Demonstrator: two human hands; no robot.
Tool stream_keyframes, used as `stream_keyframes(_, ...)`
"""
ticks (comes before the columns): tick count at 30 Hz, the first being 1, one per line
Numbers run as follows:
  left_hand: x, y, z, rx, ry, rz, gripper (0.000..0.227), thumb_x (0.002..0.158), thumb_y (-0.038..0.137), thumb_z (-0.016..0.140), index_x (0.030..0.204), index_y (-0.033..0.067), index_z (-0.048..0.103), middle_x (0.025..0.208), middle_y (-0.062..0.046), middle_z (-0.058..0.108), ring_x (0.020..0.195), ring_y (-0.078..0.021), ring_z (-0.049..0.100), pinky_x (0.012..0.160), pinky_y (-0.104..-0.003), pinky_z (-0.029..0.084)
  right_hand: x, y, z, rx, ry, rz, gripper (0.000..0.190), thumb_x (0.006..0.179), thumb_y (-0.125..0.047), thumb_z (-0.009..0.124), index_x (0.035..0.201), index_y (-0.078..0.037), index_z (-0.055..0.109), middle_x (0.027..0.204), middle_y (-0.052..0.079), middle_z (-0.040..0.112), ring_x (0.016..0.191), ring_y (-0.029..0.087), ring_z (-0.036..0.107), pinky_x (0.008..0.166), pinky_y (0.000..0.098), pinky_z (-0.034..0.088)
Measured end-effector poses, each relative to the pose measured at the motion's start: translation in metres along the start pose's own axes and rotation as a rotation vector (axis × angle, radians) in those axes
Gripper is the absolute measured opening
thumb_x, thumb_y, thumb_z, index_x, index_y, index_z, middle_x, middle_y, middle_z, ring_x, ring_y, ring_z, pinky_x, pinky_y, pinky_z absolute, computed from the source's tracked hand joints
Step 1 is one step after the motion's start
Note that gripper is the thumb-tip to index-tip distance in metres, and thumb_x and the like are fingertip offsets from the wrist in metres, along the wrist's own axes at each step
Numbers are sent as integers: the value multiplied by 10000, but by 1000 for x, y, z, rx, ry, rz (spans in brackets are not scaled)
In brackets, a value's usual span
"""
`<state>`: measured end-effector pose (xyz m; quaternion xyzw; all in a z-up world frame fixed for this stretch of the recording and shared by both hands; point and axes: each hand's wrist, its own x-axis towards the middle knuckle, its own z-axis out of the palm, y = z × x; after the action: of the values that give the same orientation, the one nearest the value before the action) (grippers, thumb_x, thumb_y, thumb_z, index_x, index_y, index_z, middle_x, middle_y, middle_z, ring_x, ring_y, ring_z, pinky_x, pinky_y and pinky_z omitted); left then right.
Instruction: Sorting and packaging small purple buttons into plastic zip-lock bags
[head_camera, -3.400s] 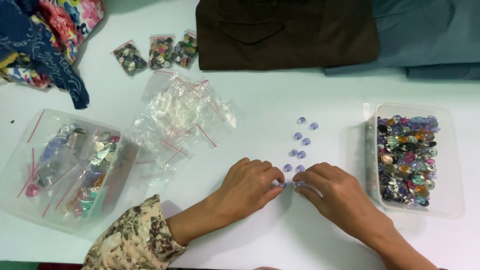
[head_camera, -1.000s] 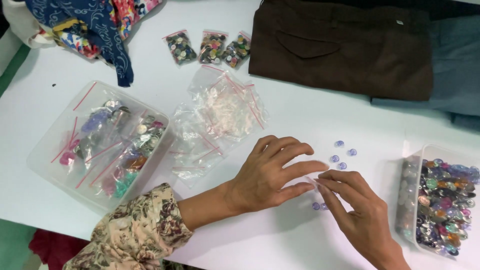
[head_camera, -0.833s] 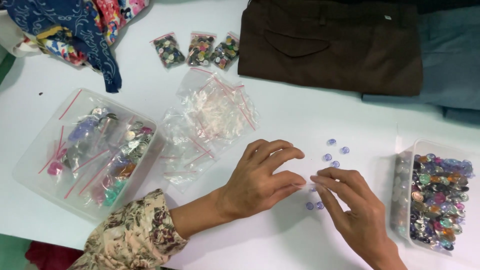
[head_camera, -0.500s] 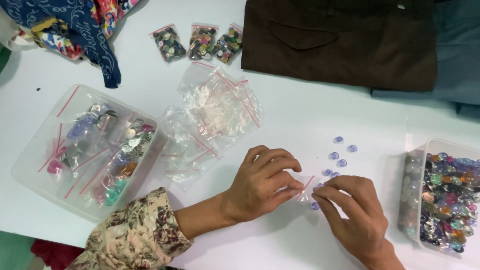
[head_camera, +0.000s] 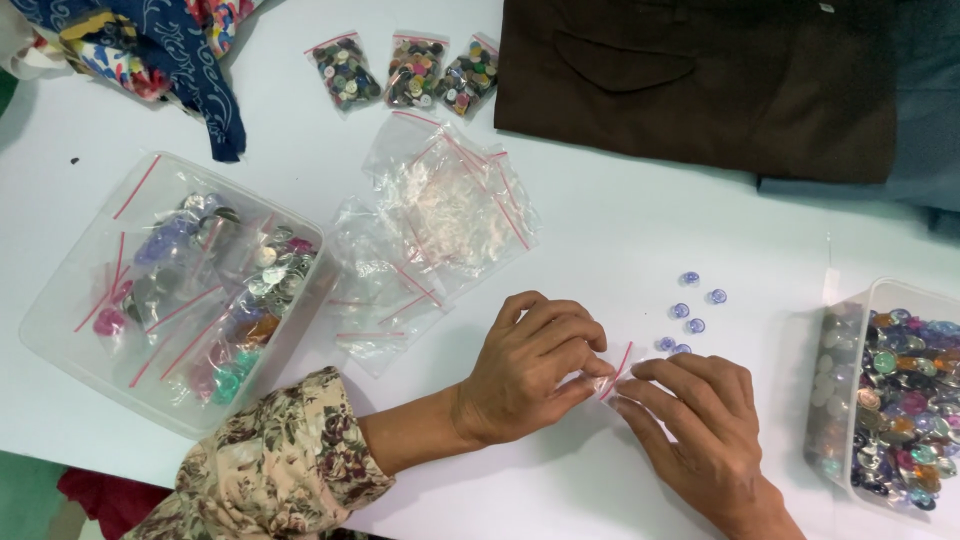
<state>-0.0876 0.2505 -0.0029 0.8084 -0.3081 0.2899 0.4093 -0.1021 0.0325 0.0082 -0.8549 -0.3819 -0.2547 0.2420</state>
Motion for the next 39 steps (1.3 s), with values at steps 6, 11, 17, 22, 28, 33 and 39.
stream_keyframes(6, -4, 2, 3, -49, -48, -39, 166, 928, 87, 761, 919, 98, 595, 1016, -29, 661, 1017, -237, 673, 859, -352, 417, 6, -5, -4, 54, 13, -8, 69, 928, -73, 728, 993, -62, 708, 1149, 132, 727, 992, 294, 703, 891, 367, 461)
stream_keyframes(11, 4, -3, -7, -291, -278, -190, 637, 832, 468, 781, 1291, 131, 495, 1320, -80, 599, 1278, -295, 590, 1093, -431, 432, 1, 0, -6, 63, 7, -14, 81, 924, -43, 726, 1001, -40, 700, 1179, 179, 721, 1050, 338, 729, 883, 393, 491)
stream_keyframes(17, 13, -10, -16, -401, -485, -285, 773, 790, 559, 731, 1401, 138, 514, 1339, -57, 625, 1320, -257, 565, 1143, -425, 367, 8, -6, -5, 178, 10, -44, 93, 922, -22, 687, 1008, 13, 699, 1198, 231, 690, 1050, 350, 725, 910, 412, 574)
stream_keyframes(22, 14, -14, -16, -386, -502, -277, 669, 773, 543, 755, 1288, 138, 615, 1192, -14, 687, 1144, -193, 642, 1063, -369, 361, 11, -6, -7, 204, 17, -39, 106, 907, -2, 697, 1006, 36, 701, 1148, 227, 695, 1021, 342, 729, 893, 406, 597)
stream_keyframes(28, 12, -13, -16, -462, -464, -305, 565, 807, 475, 782, 1255, 177, 610, 1039, 53, 654, 1019, -136, 644, 1030, -342, 380, 11, -6, -6, 224, 33, -48, 60, 884, 49, 697, 937, 25, 679, 1053, 194, 684, 948, 314, 728, 848, 386, 594)
stream_keyframes(33, 7, -15, -11, -420, -559, -324, 700, 752, 568, 746, 1308, 161, 622, 1120, 8, 702, 1071, -175, 642, 1053, -366, 379, 6, -2, -2, 221, 25, -91, 98, 880, 36, 721, 972, 31, 686, 1044, 178, 683, 922, 317, 714, 813, 382, 574)
stream_keyframes(39, 7, -21, -10, -404, -427, -291, 522, 783, 481, 808, 1193, 192, 668, 1119, 43, 714, 1052, -143, 663, 1081, -367, 353, 23, 0, -28, 169, -72, -28, 176, 882, 3, 747, 1050, 28, 702, 1041, 157, 723, 950, 290, 719, 859, 376, 583)
